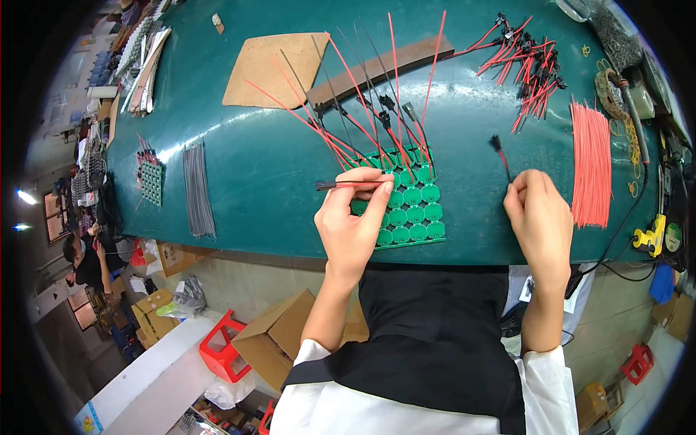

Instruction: The person solders wires onto a circuit board using a soldering iron and solder wire, sets the finished board aside, and inserts wire connectors and wires into a new circuit board panel by hand.

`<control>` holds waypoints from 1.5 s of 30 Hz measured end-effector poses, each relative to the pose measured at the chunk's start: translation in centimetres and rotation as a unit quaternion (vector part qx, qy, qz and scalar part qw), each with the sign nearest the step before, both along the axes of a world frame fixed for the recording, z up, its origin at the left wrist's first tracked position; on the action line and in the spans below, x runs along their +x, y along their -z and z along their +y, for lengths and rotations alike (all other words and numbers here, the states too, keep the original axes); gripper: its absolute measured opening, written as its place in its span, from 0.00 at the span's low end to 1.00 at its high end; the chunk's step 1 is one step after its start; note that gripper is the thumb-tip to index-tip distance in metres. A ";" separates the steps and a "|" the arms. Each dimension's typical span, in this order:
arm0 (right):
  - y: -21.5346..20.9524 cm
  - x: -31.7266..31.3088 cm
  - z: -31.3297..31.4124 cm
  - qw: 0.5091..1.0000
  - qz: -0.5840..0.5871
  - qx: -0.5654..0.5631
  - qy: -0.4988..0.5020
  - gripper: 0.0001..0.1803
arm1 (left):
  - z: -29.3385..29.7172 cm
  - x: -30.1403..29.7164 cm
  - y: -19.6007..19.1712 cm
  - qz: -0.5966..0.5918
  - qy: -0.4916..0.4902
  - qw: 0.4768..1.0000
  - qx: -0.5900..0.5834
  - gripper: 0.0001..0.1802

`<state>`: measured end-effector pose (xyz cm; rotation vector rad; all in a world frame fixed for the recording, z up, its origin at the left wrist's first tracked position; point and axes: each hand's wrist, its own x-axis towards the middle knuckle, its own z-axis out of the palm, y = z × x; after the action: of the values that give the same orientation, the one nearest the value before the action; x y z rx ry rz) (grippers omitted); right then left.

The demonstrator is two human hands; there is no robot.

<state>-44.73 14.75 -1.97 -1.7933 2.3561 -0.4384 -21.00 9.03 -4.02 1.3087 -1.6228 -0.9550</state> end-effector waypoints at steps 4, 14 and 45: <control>-0.1 -0.2 0.8 0.991 -0.127 0.004 0.047 0.06 | -0.2 -0.4 0.2 -0.008 0.013 1.000 -0.015 0.11; 0.4 -0.3 0.8 0.956 -0.270 -0.046 0.101 0.06 | 0.1 -0.5 0.7 0.003 0.000 1.000 -0.018 0.10; 1.0 0.3 1.3 0.946 -0.308 -0.090 0.058 0.06 | 0.7 -0.8 1.3 -0.072 -0.027 0.991 -0.110 0.08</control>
<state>-44.47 16.04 -2.98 -1.3117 2.0173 -1.0813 -21.85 9.72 -5.36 1.2860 -1.7386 -0.6394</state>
